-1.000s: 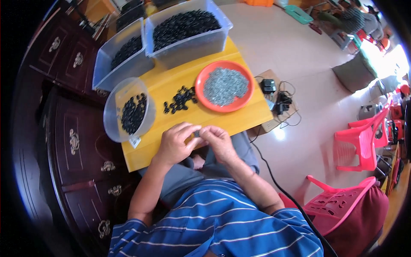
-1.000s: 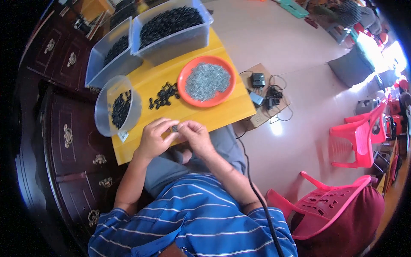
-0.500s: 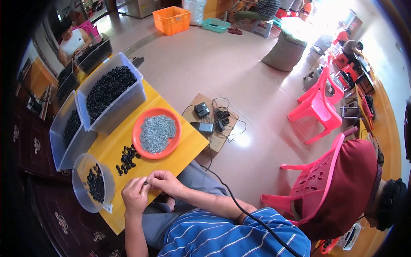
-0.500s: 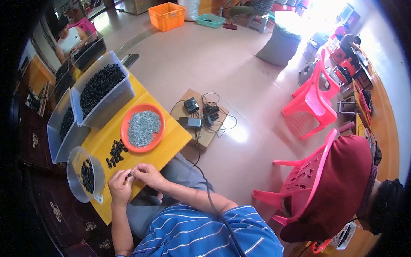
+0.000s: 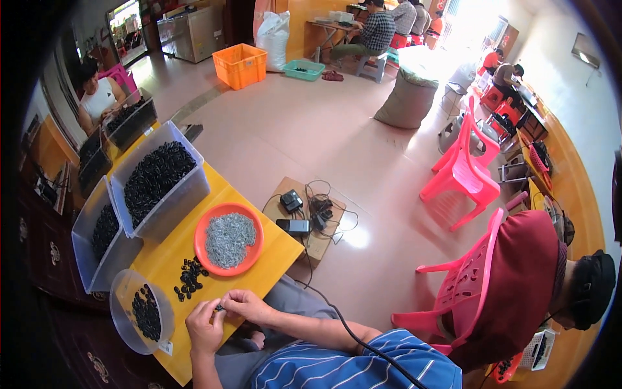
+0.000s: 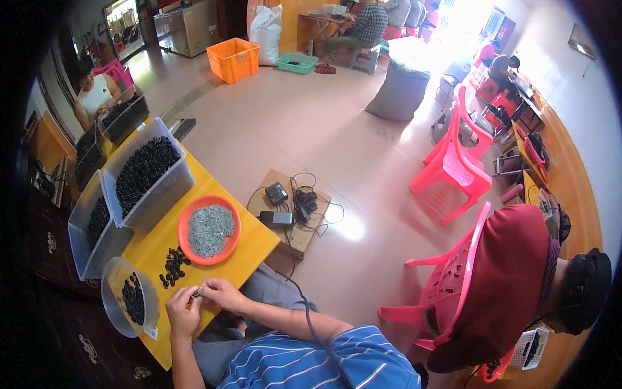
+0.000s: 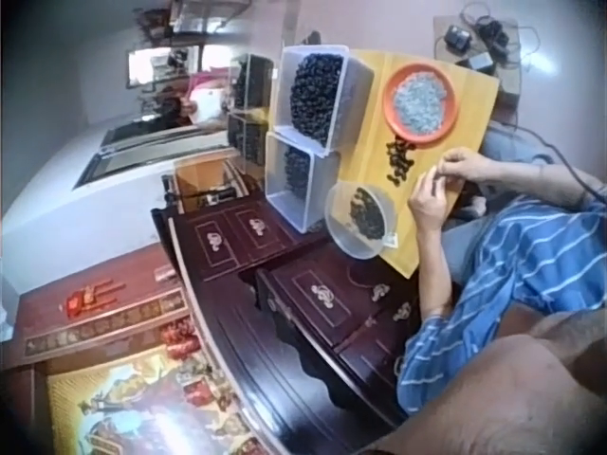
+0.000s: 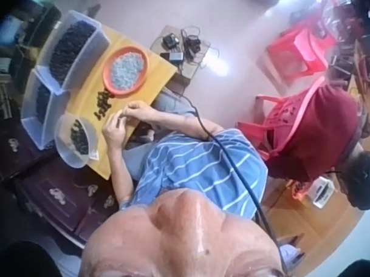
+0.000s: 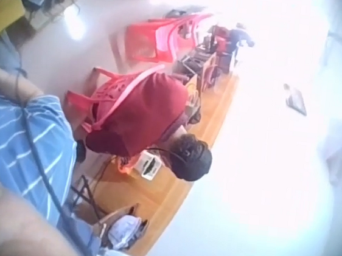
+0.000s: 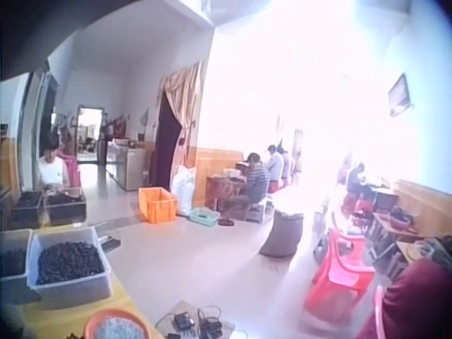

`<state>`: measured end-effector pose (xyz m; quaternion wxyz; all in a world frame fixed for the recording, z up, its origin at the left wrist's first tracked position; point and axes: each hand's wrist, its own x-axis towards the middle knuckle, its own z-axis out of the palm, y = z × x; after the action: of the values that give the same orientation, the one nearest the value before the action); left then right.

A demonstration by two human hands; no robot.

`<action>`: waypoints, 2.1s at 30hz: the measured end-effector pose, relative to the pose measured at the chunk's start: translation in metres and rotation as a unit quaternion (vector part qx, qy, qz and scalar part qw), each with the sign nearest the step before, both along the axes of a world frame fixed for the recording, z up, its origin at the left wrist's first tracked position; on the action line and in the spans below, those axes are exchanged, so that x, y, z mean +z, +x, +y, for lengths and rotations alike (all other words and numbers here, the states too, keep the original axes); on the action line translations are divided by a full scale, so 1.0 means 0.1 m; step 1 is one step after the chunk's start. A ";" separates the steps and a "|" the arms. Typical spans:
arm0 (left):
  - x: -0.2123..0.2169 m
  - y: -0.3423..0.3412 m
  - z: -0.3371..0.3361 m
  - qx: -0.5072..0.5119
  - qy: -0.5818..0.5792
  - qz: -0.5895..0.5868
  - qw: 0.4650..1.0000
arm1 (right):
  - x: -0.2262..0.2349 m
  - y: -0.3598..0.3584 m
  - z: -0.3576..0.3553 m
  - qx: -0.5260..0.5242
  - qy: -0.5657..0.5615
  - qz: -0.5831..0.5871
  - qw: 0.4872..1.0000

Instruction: The person arranges plastic pieces and small metal fasteners on the table, then inserts the fasteners into the plastic pieces by hand to assemble them.

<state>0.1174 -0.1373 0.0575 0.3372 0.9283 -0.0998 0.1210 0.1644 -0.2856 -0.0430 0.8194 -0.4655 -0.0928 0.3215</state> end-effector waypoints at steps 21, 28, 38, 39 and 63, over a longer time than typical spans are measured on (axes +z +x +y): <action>0.06 0.00 -0.07 0.030 -0.026 0.060 0.997 | -0.01 0.07 -0.01 0.018 -0.088 -0.094 0.991; 0.32 0.21 -0.03 0.020 0.046 0.070 0.996 | 0.06 0.10 -0.05 0.021 -0.043 -0.067 0.997; 1.61 0.34 -0.46 -0.108 -0.068 -0.201 0.971 | 0.03 0.12 -0.05 0.002 -0.069 -0.055 0.996; 1.57 0.40 -0.43 -0.120 -0.039 -0.166 0.978 | 0.11 0.15 -0.10 0.006 -0.070 -0.049 0.996; 1.47 -0.14 1.80 0.188 -0.167 0.068 0.965 | 0.26 0.06 -0.08 0.064 -0.078 -0.035 0.994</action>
<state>0.1030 0.0428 0.2044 0.4641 0.8671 0.1216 0.1338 0.1708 -0.2935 -0.0169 0.7547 -0.5318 -0.1257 0.3631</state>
